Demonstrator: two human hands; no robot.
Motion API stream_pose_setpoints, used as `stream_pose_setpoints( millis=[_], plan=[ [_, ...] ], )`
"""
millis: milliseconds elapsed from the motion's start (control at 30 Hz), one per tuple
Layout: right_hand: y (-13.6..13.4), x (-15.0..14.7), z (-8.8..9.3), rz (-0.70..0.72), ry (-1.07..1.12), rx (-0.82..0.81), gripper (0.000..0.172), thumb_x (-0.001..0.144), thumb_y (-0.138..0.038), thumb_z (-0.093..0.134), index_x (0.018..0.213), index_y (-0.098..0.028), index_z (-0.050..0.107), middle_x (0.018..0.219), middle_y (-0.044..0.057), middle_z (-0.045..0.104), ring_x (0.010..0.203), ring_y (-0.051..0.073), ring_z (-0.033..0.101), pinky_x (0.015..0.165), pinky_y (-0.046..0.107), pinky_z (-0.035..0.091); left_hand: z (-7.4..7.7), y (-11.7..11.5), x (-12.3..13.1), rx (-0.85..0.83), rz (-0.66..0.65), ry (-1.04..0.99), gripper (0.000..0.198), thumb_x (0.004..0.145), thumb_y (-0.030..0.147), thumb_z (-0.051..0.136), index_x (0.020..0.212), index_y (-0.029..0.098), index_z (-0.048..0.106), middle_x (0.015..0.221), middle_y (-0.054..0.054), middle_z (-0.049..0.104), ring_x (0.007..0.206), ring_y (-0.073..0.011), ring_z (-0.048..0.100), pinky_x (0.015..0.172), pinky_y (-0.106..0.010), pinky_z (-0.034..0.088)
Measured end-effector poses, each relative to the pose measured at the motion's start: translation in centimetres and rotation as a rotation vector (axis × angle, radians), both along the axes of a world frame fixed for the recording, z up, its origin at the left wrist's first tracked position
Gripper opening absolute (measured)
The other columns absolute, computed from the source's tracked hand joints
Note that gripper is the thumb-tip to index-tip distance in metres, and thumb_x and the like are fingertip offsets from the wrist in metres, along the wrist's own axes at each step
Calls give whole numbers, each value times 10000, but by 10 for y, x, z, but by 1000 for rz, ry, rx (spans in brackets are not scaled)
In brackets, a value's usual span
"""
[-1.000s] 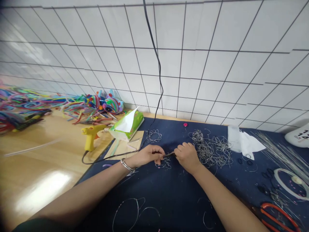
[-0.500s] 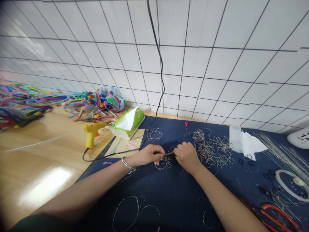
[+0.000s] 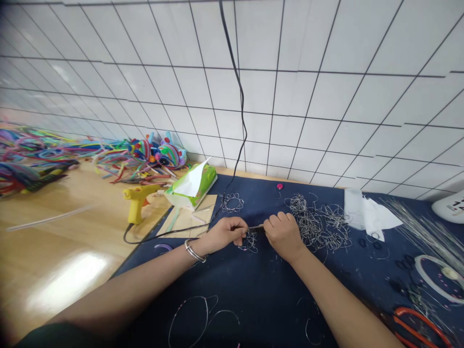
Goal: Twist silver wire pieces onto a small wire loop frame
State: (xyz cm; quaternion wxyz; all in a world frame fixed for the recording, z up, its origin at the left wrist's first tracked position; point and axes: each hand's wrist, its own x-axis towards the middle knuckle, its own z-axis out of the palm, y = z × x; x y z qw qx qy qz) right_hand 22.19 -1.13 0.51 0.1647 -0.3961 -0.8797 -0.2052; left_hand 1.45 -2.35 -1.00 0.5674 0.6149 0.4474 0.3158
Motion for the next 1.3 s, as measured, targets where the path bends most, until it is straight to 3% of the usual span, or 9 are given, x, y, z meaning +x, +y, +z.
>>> stream_pose_setpoints(
  millis=[300, 733, 1300],
  plan=[
    [-8, -5, 9, -73, 8, -20, 178, 781, -232, 475, 637, -169, 559, 616, 49, 449, 675, 173, 331, 629, 308, 206, 0, -7, 7, 75, 140, -43, 171, 771, 300, 500, 766, 132, 531, 606, 2, 571, 517, -88, 568, 509, -190, 451],
    [-12, -10, 8, -134, 47, -9, 194, 782, -222, 465, 607, -174, 536, 604, 45, 454, 658, 170, 336, 627, 308, 209, 4, -14, 13, 107, 278, -97, 204, 799, 333, 468, 802, 139, 528, 605, 3, 570, 553, -96, 558, 548, -209, 447],
    [-9, -8, -2, -169, 82, -74, 171, 770, -234, 501, 610, -178, 522, 610, 38, 475, 662, 171, 364, 635, 310, 217, 6, -18, 17, -29, 215, -351, 185, 807, 307, 486, 816, 127, 528, 714, -27, 590, 621, -104, 573, 601, -228, 440]
  ],
)
